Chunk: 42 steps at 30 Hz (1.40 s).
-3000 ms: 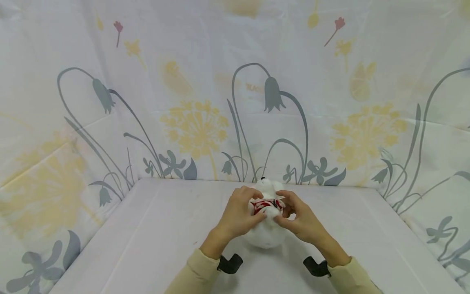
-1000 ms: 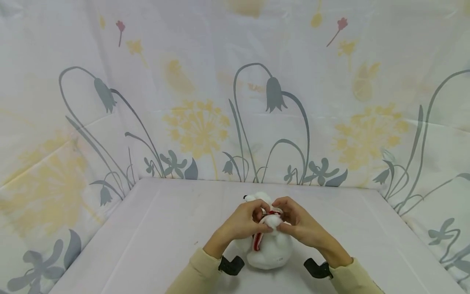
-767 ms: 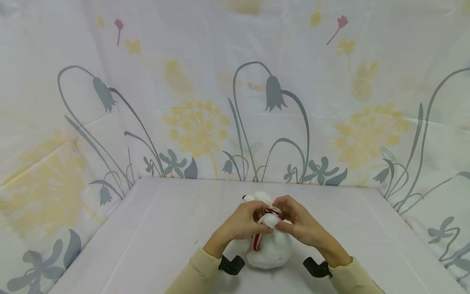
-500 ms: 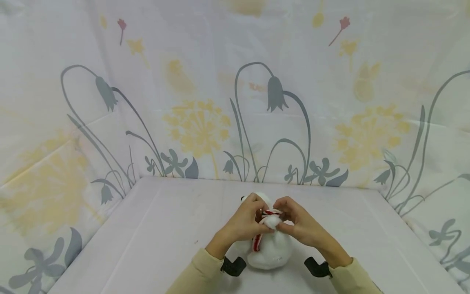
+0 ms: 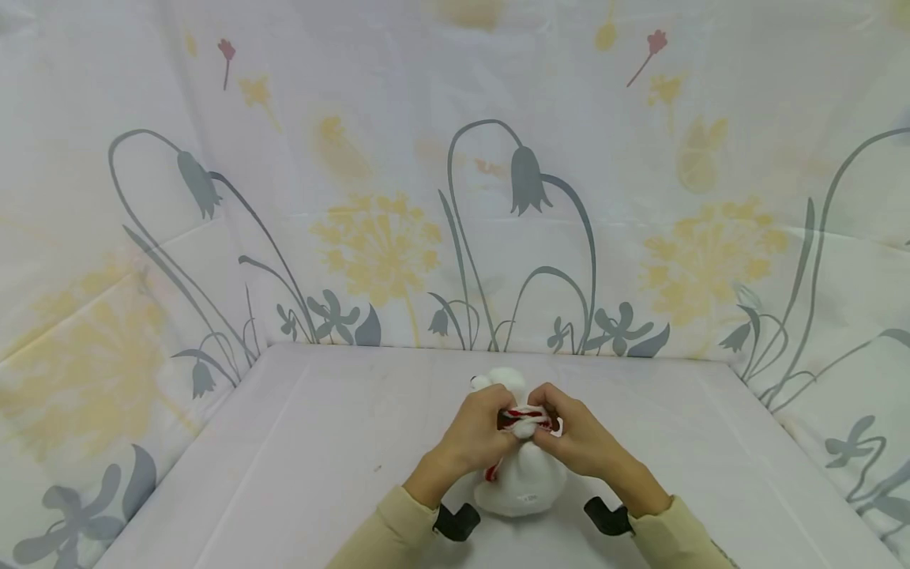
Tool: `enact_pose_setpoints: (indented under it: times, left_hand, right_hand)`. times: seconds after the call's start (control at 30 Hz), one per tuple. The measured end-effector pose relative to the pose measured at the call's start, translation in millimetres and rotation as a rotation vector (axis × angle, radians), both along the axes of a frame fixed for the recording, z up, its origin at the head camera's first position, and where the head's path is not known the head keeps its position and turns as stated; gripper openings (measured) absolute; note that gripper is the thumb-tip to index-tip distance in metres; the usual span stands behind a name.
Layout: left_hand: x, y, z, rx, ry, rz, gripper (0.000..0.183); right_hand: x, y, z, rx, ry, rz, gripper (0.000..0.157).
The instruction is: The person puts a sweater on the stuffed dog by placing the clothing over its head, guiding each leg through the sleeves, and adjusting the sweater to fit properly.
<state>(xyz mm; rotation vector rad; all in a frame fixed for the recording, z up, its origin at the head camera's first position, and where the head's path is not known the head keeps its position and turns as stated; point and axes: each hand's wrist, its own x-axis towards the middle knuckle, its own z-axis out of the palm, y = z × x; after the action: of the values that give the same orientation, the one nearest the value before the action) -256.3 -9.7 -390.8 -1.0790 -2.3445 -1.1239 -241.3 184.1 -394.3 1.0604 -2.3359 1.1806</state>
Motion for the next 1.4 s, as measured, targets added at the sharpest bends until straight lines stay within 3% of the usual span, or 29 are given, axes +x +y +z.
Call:
enact_pose_setpoints:
  times: [0.17, 0.37, 0.63, 0.8, 0.9, 1.03, 1.13, 1.3, 1.4]
  left_hand:
    - [-1.3, 1, -2.3, 0.061, 0.022, 0.051, 0.026]
    - [-4.3, 3, -5.4, 0.07, 0.117, 0.092, 0.028]
    - [-5.7, -1, -3.5, 0.115, 0.041, 0.059, 0.03]
    - [-5.0, -3, -0.6, 0.088, 0.021, 0.052, 0.027]
    - [-5.3, -4, -1.2, 0.024, 0.042, 0.076, 0.024]
    - [-5.6, -4, -3.2, -0.029, 0.043, 0.106, 0.022]
    - [-4.9, -3, -4.0, -0.021, 0.018, 0.084, 0.022]
    - [-2.6, 0, -4.0, -0.015, 0.005, 0.025, 0.025]
    - [-2.1, 3, -4.6, -0.037, 0.018, 0.026, 0.027]
  right_hand:
    - [-2.8, 0, -4.7, -0.033, 0.091, -0.038, 0.04]
    - [-3.1, 1, -3.1, -0.077, 0.021, 0.0, 0.034]
    - [16.7, -6, 21.4, -0.046, 0.123, -0.115, 0.027]
    - [18.6, -8, 26.6, -0.047, 0.161, -0.108, 0.024]
    - [8.4, 0, 14.9, -0.019, 0.109, -0.092, 0.023]
    - [-3.7, 12, 2.2, 0.033, -0.028, -0.085, 0.015]
    - [-3.3, 14, 6.0, 0.02, -0.088, -0.095, 0.014]
    - [-3.9, 15, 9.3, 0.03, -0.092, -0.176, 0.016]
    - [-4.1, 15, 10.9, 0.067, -0.069, -0.213, 0.016]
